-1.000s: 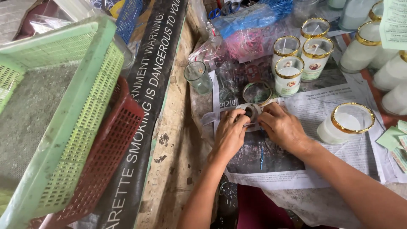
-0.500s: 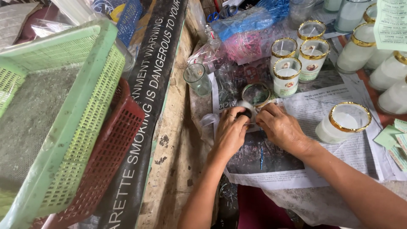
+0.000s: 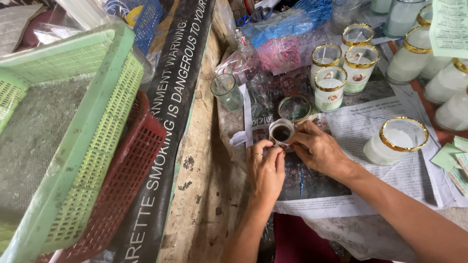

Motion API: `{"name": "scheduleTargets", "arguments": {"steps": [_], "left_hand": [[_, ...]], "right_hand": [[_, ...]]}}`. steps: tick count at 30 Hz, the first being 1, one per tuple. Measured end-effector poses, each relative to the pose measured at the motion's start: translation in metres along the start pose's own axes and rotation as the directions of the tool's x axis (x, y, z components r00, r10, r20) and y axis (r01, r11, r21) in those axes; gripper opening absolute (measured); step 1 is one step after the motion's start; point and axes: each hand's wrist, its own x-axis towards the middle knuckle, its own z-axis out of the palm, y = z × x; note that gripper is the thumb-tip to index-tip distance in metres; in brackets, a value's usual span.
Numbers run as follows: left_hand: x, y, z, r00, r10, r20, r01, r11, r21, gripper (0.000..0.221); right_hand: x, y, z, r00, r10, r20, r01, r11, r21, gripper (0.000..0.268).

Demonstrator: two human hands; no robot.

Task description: Applying labels to the bottom of glass candles and handling paper currency at a workstation.

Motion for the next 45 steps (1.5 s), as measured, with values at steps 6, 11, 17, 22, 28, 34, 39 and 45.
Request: {"name": "scheduleTargets", "arguments": {"steps": [6, 11, 17, 22, 28, 34, 39, 45], "left_hand": [[-0.012, 0.009, 0.002, 0.993, -0.113, -0.047, 0.114, 0.993, 0.018, 0.015], [-0.014, 0.006, 0.004, 0.989, -0.133, -0.068, 0.132, 0.991, -0.017, 0.014], [-0.013, 0.005, 0.002, 0.991, -0.133, -0.014, 0.133, 0.99, -0.042, 0.007], [-0.014, 0.001, 0.004, 0.987, -0.16, -0.001, 0.159, 0.986, -0.054, 0.004], [-0.024, -0.016, -0.001, 0.98, -0.16, -0.115, 0.158, 0.987, -0.021, 0.006], [-0.007, 0.023, -0.031, 0.963, -0.086, -0.254, 0.123, 0.984, 0.132, 0.007], [0.014, 0.072, -0.054, 0.964, 0.069, -0.258, -0.049, 0.996, 0.08, 0.008], [0.02, 0.108, -0.054, 0.961, 0.203, -0.186, -0.195, 0.979, 0.061, 0.01]], "right_hand": [[-0.003, -0.002, 0.013, 0.996, -0.086, -0.015, 0.085, 0.996, -0.004, 0.011], [-0.005, 0.001, 0.022, 0.995, -0.102, -0.014, 0.102, 0.995, 0.018, 0.014], [-0.004, -0.002, 0.018, 0.995, -0.096, -0.006, 0.096, 0.995, -0.025, 0.014], [-0.006, -0.001, 0.023, 0.997, -0.077, -0.017, 0.076, 0.997, -0.031, 0.014], [-0.008, 0.004, 0.013, 0.998, -0.042, -0.054, 0.033, 0.987, -0.16, 0.011], [-0.019, -0.042, -0.01, 0.982, 0.186, 0.001, -0.184, 0.97, 0.159, 0.012], [-0.029, -0.063, -0.044, 0.839, 0.461, 0.289, -0.528, 0.564, 0.634, 0.018], [-0.057, -0.052, -0.063, 0.781, 0.524, 0.34, -0.559, 0.341, 0.756, 0.014]]}}
